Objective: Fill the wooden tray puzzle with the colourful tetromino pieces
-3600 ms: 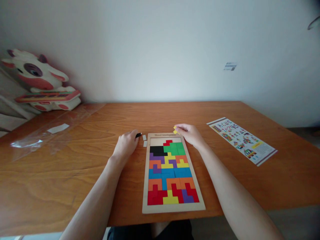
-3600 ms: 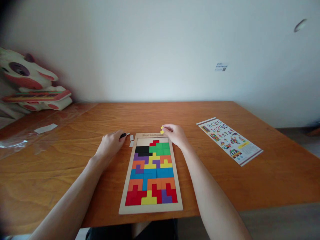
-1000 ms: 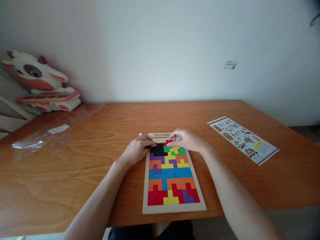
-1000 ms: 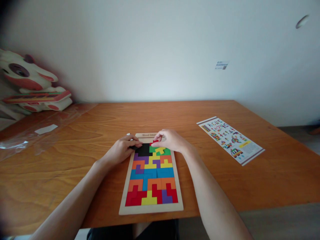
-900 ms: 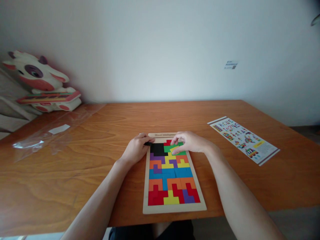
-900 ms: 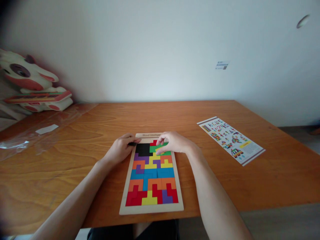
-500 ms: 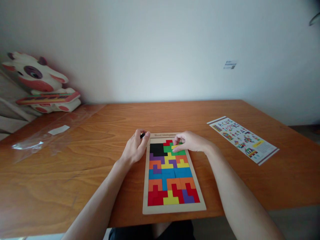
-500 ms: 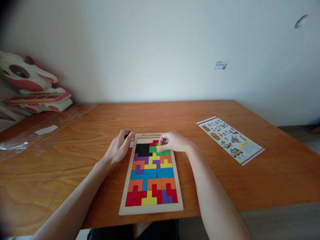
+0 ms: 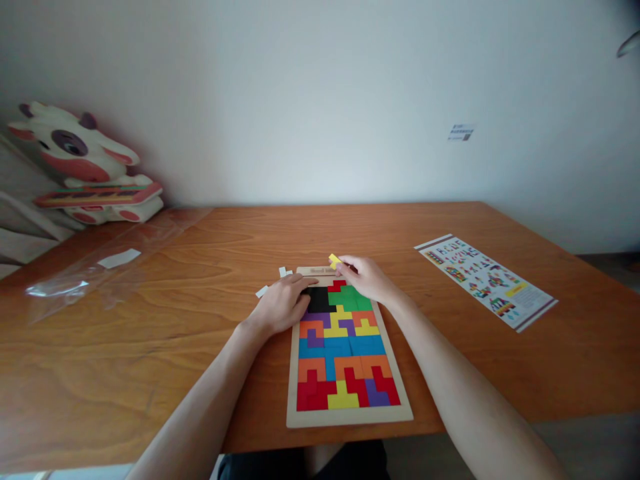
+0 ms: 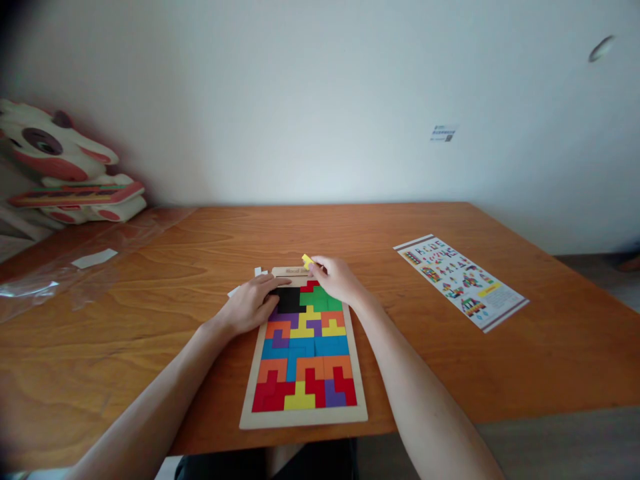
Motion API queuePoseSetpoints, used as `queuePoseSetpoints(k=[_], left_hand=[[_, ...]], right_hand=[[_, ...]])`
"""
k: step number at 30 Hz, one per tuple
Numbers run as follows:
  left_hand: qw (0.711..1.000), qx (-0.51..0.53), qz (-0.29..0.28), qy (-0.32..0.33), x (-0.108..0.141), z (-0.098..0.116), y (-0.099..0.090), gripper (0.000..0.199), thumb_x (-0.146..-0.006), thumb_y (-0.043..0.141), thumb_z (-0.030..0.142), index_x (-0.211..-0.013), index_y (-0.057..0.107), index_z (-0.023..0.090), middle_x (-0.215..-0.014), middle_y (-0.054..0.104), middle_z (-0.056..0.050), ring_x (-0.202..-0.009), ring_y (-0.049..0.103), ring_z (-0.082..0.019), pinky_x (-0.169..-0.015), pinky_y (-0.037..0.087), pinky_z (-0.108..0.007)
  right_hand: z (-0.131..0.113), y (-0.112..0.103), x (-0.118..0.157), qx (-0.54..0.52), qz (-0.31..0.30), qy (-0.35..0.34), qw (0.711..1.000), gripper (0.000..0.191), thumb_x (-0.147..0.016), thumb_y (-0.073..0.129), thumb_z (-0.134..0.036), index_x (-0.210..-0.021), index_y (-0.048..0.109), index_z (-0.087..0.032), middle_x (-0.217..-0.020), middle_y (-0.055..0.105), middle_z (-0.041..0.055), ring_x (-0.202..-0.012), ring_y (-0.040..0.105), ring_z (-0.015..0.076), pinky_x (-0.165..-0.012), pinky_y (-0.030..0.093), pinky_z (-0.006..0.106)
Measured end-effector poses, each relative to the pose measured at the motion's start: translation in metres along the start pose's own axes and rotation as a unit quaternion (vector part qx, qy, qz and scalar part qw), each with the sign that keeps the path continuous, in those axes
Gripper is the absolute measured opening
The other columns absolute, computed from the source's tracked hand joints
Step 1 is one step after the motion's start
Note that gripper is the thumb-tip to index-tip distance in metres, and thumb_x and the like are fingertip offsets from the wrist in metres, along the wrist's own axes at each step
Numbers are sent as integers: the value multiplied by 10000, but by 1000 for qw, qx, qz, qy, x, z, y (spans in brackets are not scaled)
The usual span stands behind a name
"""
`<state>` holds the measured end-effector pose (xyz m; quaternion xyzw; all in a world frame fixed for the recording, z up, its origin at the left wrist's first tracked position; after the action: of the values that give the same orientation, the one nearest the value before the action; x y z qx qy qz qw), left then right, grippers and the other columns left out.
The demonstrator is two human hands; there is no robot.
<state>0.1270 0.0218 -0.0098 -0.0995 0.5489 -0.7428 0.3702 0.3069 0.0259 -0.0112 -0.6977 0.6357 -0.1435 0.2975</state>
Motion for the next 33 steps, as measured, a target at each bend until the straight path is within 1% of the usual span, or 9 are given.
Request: queuePoseSetpoints(k=[4,8,11,13,16,20,24,28,33], left_hand=[[1000,0,-14,7,1,1,0,376,-819,445,120,-1119,665,175,-921,644,-80,-912,612,-233,-849,493,-357],[1000,5,-3,15,0,1,-1,371,-840,432,121,-1116,674,176,-926,623,-81,-908,599,-227,-841,495,-362],[1000,-12,17,20,0,0,0,400,-844,424,111,-1156,666,178,-949,591,-92,-901,578,-230,-824,499,-370],[999,-25,36,29,1,-1,0,451,-823,431,88,-1207,646,185,-1000,582,-101,-936,559,-238,-849,492,-388],[997,-19,53,58,1,0,1,541,-778,417,30,-1254,619,191,-1182,583,-108,-1067,530,-248,-949,456,-417],[996,-11,32,79,1,3,3,589,-743,422,13,-1269,609,200,-1324,584,-74,-1170,508,-255,-1028,405,-452],[997,-6,14,72,1,5,3,591,-742,434,29,-1284,602,197,-1305,619,-65,-1163,528,-261,-1028,412,-466],[997,-3,14,71,1,6,2,579,-738,427,22,-1270,610,161,-1281,635,-83,-1160,539,-265,-1032,416,-476],[996,4,14,86,0,10,0,584,-740,415,15,-1262,613,187,-1296,626,-62,-1162,545,-251,-1025,422,-465]], right_hand=[[3,-1,-2,-39,20,18,999,216,-917,560,-331,-987,686,-169,-883,741,59,-765,671,161,-670,474,259],[5,-2,-5,46,39,-6,998,190,-904,592,-310,-922,738,-190,-906,740,70,-804,667,177,-713,478,286],[6,2,-6,28,33,-10,999,162,-893,611,-288,-927,745,-204,-920,752,60,-821,683,180,-727,491,291],[8,5,-5,-4,29,0,1000,138,-862,655,-297,-916,741,-203,-897,759,51,-794,694,177,-702,502,280],[9,7,-4,-6,33,5,999,132,-833,691,-313,-883,738,-200,-855,760,47,-752,696,176,-678,507,278],[9,6,-5,21,39,-18,999,117,-848,679,-308,-891,739,-217,-857,750,39,-766,688,174,-706,506,292],[8,3,-4,79,51,-36,995,98,-838,699,-291,-854,744,-205,-893,705,59,-806,663,173,-746,499,308],[11,3,-3,88,55,-30,994,83,-837,702,-263,-843,725,-183,-863,683,57,-778,652,156,-728,495,290],[10,7,-3,117,58,-38,991,160,-851,683,-341,-813,681,-186,-828,679,45,-740,631,154,-686,473,281]])
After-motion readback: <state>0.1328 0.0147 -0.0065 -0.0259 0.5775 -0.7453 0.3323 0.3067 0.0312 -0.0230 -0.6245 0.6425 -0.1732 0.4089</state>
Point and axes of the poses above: each hand's wrist, its own x-axis away from the middle knuckle, its own y-axis out of the palm, z = x × y, the point moved 6 cm from there along -x, towards the middle knuckle
